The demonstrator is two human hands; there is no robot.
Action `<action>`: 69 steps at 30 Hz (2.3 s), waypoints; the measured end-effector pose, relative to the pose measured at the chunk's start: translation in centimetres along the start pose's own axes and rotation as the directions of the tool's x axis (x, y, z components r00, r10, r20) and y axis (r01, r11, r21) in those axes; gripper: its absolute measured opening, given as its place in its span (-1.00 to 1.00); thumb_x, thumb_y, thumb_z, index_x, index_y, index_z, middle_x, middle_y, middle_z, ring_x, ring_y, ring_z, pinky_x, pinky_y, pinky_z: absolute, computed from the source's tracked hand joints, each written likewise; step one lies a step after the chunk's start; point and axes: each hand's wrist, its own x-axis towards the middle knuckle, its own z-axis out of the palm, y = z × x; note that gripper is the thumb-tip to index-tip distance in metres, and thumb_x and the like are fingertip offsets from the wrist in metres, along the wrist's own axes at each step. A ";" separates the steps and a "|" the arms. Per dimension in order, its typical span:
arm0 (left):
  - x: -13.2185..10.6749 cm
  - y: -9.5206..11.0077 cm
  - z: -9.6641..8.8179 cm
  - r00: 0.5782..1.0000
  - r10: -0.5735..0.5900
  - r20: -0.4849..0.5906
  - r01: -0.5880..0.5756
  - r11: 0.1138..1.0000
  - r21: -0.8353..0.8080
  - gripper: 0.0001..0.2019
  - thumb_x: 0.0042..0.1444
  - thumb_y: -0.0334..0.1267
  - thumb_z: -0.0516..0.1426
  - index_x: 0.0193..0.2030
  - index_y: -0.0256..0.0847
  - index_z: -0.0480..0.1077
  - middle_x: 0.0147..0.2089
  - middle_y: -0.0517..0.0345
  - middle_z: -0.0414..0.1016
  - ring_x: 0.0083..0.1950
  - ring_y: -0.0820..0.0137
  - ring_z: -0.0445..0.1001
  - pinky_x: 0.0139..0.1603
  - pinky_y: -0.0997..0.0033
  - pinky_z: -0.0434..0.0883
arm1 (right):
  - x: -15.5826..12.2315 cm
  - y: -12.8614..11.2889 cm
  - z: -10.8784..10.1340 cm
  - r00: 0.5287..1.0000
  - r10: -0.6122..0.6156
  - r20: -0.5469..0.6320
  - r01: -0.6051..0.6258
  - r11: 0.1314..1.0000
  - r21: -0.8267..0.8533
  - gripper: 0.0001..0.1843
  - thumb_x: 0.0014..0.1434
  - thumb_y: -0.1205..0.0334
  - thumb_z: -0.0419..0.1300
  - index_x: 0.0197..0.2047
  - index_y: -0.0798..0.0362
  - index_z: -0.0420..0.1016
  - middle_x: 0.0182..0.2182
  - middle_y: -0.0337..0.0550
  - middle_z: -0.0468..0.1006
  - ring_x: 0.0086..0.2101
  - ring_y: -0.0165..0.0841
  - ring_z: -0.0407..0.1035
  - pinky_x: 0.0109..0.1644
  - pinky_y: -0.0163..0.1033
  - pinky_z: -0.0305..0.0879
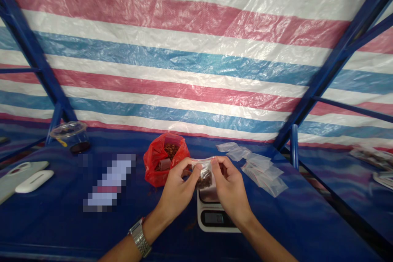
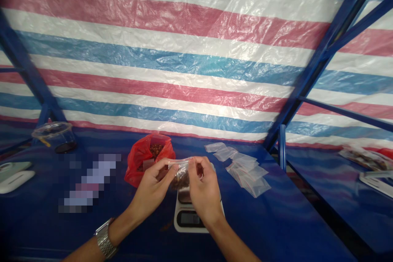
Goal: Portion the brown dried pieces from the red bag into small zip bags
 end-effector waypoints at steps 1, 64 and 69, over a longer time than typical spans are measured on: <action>0.0 0.0 0.0 1.000 0.005 -0.004 -0.005 1.000 0.000 -0.73 0.28 -0.04 0.16 -0.13 -0.21 0.53 -0.18 0.08 0.63 -0.19 0.31 0.57 -0.10 0.38 0.50 | 0.0 0.0 0.0 1.000 0.007 0.005 -0.007 1.000 0.008 -0.59 0.35 -0.16 0.11 -0.18 0.01 0.52 -0.33 -0.17 0.53 -0.32 -0.30 0.38 -0.20 -0.23 0.33; 0.9 -0.4 -2.3 0.939 0.130 -0.319 -0.040 0.961 0.274 -0.71 0.37 -0.09 0.03 -0.10 -0.14 0.54 -0.02 0.06 0.62 0.04 0.26 0.55 0.14 0.26 0.40 | 13.6 4.1 -4.9 0.938 0.055 0.341 0.282 0.447 -0.849 -0.61 0.30 0.27 0.12 0.15 0.06 0.58 0.13 0.04 0.59 0.12 -0.13 0.47 0.19 -0.16 0.30; 0.6 -0.4 -2.1 0.952 0.155 -0.264 -0.064 0.944 0.325 -0.73 0.38 -0.12 0.02 -0.14 -0.12 0.53 -0.07 0.08 0.60 0.02 0.27 0.52 0.11 0.26 0.38 | 15.4 6.4 -5.5 0.845 0.160 0.510 0.460 0.270 -0.846 -0.43 0.18 0.39 0.20 0.26 -0.01 0.48 0.21 0.00 0.53 0.20 -0.08 0.40 0.28 -0.03 0.24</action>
